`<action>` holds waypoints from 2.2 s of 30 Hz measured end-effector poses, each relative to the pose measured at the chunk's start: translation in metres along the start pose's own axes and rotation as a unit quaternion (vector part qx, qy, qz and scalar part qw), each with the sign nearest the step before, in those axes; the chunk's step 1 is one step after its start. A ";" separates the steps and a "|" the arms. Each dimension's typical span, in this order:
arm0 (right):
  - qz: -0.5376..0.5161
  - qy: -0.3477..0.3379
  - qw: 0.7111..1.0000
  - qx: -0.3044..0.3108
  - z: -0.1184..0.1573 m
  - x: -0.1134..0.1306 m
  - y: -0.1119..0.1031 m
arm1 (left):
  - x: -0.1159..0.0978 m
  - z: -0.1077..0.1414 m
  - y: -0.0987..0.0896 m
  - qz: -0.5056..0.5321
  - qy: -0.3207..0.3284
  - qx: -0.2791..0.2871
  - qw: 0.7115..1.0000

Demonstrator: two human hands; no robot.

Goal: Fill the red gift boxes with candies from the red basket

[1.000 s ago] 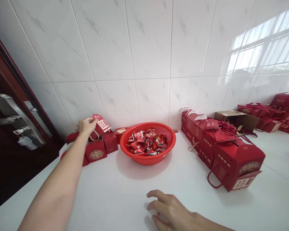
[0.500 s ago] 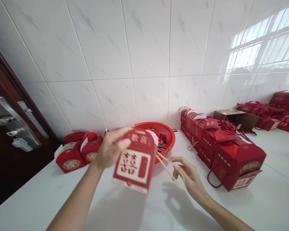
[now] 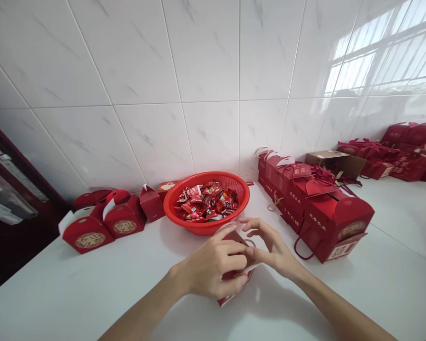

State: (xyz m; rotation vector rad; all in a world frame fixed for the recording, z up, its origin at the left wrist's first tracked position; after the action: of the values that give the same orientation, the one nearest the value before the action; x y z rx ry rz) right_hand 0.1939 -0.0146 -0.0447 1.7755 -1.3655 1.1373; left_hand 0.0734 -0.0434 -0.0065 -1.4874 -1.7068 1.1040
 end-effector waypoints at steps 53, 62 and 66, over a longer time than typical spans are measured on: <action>0.149 0.243 0.956 0.072 0.025 -0.034 0.028 | 0.063 0.067 -0.036 0.069 -0.393 0.339 0.852; 0.219 -0.025 0.975 -0.030 -0.001 0.007 0.005 | 0.060 0.060 -0.071 0.055 -0.395 0.214 0.892; 0.205 -0.073 0.974 -0.063 -0.034 0.015 -0.006 | 0.103 0.063 -0.096 0.009 -0.436 0.079 0.896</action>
State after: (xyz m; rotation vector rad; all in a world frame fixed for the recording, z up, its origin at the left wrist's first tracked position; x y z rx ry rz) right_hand 0.1919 0.0100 -0.0163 1.5529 -1.9131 1.1113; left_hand -0.0443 0.0437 0.0415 -0.9342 -2.0709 2.0701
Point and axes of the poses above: each hand's wrist, its own z-axis away from the middle knuckle, its own y-axis out of the palm, x = y × z, the point moved 8 cm from there along -z, towards the middle knuckle, and after that the axes turned 8 degrees about -z, right-handed, at the moved point
